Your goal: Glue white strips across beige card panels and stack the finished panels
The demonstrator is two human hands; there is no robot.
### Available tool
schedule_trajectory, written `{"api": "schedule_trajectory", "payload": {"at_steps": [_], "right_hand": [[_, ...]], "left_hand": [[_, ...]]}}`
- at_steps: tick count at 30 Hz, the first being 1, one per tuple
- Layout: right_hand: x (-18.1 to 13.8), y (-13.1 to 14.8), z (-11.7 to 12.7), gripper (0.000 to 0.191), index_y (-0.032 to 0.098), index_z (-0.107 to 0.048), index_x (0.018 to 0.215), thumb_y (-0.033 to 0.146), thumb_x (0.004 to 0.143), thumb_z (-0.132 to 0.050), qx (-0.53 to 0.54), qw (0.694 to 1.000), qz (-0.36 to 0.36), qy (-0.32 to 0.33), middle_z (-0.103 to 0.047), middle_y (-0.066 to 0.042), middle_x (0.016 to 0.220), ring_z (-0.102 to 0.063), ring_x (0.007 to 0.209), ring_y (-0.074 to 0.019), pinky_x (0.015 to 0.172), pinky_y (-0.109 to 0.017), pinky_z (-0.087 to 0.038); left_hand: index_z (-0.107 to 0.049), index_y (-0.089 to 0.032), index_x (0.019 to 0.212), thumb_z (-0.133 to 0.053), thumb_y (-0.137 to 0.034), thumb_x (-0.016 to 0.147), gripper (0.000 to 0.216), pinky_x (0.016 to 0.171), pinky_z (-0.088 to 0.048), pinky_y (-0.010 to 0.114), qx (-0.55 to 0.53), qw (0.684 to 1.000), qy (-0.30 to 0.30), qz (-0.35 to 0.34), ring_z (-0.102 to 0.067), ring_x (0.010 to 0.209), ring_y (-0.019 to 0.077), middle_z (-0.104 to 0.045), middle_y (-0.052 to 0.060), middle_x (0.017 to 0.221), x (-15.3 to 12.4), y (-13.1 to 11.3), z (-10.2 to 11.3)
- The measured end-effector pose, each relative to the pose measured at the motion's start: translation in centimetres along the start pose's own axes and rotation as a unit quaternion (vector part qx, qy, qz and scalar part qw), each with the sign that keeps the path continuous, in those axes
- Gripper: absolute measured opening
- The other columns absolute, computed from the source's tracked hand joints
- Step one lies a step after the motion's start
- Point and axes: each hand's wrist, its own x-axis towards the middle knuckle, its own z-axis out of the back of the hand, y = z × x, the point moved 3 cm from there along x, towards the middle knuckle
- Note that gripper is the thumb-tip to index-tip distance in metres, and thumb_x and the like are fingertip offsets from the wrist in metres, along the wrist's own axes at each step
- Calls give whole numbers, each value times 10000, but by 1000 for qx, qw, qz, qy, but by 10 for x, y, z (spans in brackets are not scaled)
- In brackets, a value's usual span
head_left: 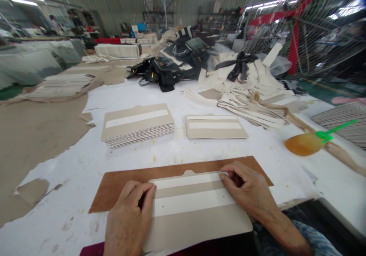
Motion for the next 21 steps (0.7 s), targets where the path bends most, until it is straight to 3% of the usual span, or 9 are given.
{"api": "schedule_trajectory", "payload": {"at_steps": [6, 21], "right_hand": [[0, 0, -1, 150, 243, -659, 800, 252, 946, -625, -23, 999, 20, -24, -609, 11, 721, -566, 610, -159, 578, -301, -448], [1, -5, -3, 170, 244, -609, 779, 270, 944, -640, -21, 1000, 15, -9, -599, 9, 752, -554, 641, -170, 609, -318, -415]], "left_hand": [[-754, -303, 874, -566, -450, 987, 264, 777, -543, 291, 19, 1000, 14, -14, -734, 828, 165, -715, -36, 909, -1, 7, -2], [-753, -295, 888, -571, -460, 1002, 270, 766, -555, 279, 37, 999, 23, -29, -733, 828, 165, -718, -27, 921, -1, 14, -2]]}}
